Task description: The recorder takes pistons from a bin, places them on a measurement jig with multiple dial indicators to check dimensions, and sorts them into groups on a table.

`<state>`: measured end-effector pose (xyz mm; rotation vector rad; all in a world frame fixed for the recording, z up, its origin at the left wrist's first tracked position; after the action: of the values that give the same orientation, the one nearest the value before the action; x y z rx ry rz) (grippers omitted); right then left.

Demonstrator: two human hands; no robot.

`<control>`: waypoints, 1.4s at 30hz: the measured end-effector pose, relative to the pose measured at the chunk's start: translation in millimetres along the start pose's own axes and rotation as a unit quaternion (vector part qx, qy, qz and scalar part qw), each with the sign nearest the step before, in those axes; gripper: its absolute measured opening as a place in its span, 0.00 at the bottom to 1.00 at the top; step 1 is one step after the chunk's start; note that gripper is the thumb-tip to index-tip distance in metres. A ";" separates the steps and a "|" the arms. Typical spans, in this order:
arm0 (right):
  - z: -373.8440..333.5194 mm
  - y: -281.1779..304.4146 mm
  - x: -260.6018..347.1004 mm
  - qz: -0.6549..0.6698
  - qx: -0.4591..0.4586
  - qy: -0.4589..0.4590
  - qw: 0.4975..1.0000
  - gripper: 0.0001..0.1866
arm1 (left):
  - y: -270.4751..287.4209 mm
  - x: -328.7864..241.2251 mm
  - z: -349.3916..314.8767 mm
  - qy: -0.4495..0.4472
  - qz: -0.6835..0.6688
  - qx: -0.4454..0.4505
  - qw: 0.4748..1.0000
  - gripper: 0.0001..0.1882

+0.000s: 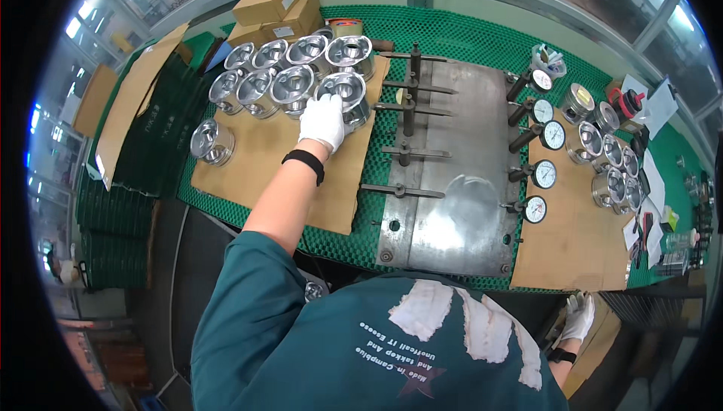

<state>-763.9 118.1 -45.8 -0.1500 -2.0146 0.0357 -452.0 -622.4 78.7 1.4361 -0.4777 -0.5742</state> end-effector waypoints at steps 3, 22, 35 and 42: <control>-24.5 5.0 -15.2 -0.012 -0.005 -0.005 1.000 0.28 | 2.5 11.1 13.9 -0.015 0.006 -0.018 1.000 0.28; -108.3 -133.3 32.4 -0.119 0.087 0.097 0.984 0.30 | 45.9 280.9 -88.6 0.241 0.154 0.070 0.956 0.32; -249.1 -356.0 60.3 -0.204 0.587 0.086 0.779 0.35 | 103.8 61.7 -198.0 0.168 -0.653 -0.025 0.738 0.12; -300.6 -382.1 58.8 -0.022 0.625 -0.116 0.771 0.72 | 115.3 -122.3 -208.1 0.033 -0.762 0.183 0.620 0.19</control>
<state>-553.0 -266.0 172.6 0.7866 -1.8252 1.3855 -407.8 -379.0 180.4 2.0311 0.9724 -1.8237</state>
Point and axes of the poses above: each hand's wrist, its own z-axis towards the middle knuckle, its own y-axis out of the back of the hand, x = y × z, the point moved 3 cm from there along z, towards the middle knuckle, and after that the axes turned 3 degrees about -y, right-handed, at the moved point
